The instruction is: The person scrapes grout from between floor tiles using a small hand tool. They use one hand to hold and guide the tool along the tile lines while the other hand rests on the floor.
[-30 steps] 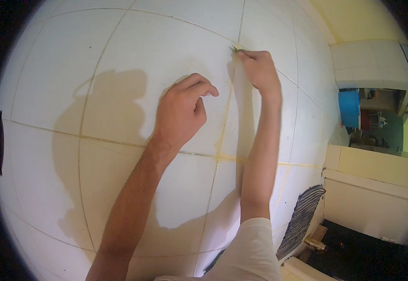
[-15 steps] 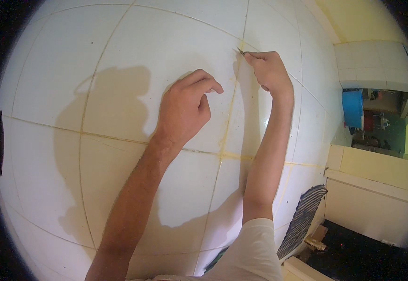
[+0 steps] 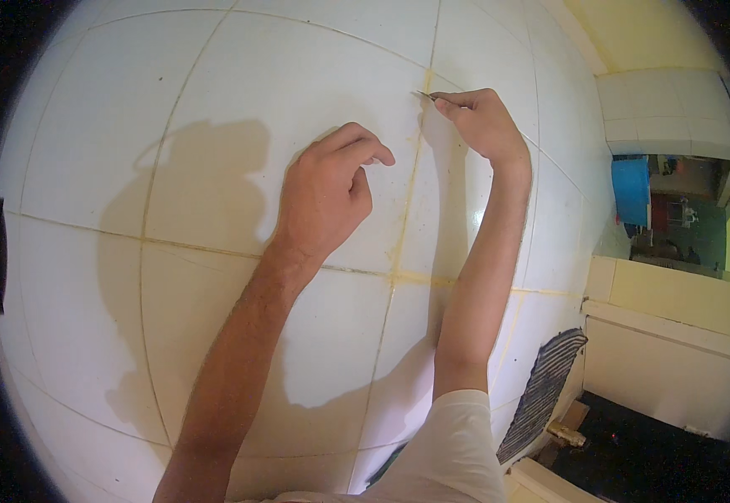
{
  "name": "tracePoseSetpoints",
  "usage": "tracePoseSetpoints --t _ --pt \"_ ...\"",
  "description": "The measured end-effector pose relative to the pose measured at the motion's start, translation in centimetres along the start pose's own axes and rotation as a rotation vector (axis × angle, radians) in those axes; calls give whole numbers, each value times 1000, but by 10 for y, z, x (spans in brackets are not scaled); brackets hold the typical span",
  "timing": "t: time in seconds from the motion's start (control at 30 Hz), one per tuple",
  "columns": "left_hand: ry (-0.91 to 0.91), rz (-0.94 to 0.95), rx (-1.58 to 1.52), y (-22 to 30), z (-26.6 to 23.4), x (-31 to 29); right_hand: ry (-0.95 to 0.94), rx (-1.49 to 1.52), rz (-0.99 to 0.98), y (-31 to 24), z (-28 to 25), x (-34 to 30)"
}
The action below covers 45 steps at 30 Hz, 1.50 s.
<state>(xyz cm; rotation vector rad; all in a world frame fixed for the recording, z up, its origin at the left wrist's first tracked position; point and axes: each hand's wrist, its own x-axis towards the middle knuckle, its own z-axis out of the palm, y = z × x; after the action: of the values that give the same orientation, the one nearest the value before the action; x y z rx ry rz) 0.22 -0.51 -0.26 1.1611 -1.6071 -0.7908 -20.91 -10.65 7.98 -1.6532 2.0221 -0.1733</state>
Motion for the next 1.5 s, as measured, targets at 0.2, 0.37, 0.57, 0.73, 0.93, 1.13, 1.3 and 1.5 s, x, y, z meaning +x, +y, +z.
tracePoseSetpoints --t 0.2,0.37,0.57,0.73,0.93,1.13,1.3,1.5 --pt "22 27 -24 4 4 3 226 71 -63 31 28 37" --pt "25 25 -14 1 3 1 118 106 -120 35 19 28" --pt "34 25 -18 2 2 2 -146 -67 -73 17 -15 -1" --pt "31 27 -11 1 1 2 -147 -166 -13 8 -17 -11" --pt "20 16 -13 3 1 2 71 -312 -4 12 -16 -6" --pt "27 24 -13 3 1 3 203 -207 -202 28 0 11" --pt "24 21 -18 2 0 2 222 -293 -191 28 8 19" --pt "36 31 -7 0 4 2 283 -336 -86 16 12 9"
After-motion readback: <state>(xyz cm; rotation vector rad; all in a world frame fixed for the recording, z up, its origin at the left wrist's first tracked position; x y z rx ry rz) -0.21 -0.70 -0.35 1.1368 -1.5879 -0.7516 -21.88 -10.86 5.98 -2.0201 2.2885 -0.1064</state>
